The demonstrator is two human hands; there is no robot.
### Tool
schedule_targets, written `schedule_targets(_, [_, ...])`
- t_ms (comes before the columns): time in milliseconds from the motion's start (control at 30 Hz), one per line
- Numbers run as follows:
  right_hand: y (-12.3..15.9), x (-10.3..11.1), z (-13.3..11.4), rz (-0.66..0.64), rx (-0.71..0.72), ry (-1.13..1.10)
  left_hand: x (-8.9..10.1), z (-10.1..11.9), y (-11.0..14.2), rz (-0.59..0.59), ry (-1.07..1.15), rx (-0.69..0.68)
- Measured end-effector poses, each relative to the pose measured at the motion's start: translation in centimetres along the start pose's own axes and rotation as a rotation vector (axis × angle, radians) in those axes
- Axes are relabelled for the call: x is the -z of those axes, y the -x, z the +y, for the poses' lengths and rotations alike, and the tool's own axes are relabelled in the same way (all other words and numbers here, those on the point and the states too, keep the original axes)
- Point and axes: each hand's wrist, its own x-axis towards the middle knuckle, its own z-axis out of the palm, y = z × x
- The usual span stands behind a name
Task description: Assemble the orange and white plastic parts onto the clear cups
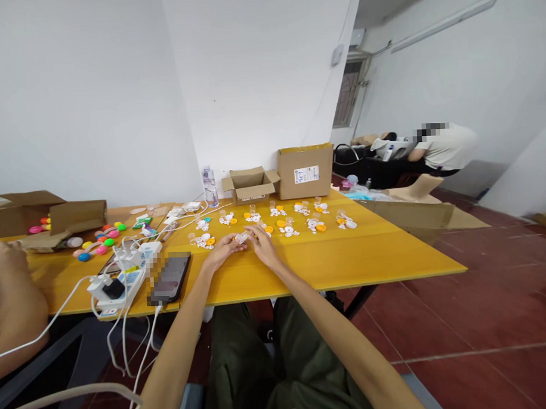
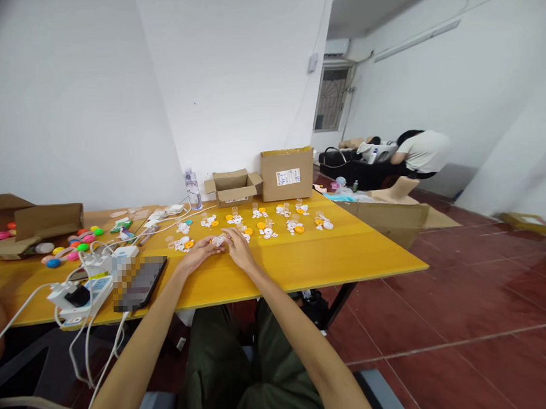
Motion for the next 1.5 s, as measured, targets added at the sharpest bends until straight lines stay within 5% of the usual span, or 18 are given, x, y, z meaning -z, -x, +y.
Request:
schedule_targets(567, [0.3,-0.2,-0.2,0.134,-0.13,-0.046,-0.3,0.4,-0.2,0.119,0.099,0.047])
schedule_targets(1500, [0.3,-0.2,-1.2,-0.044,-0.024,0.049,0.1,0.3,-0.4,0.231,0.209,0.053])
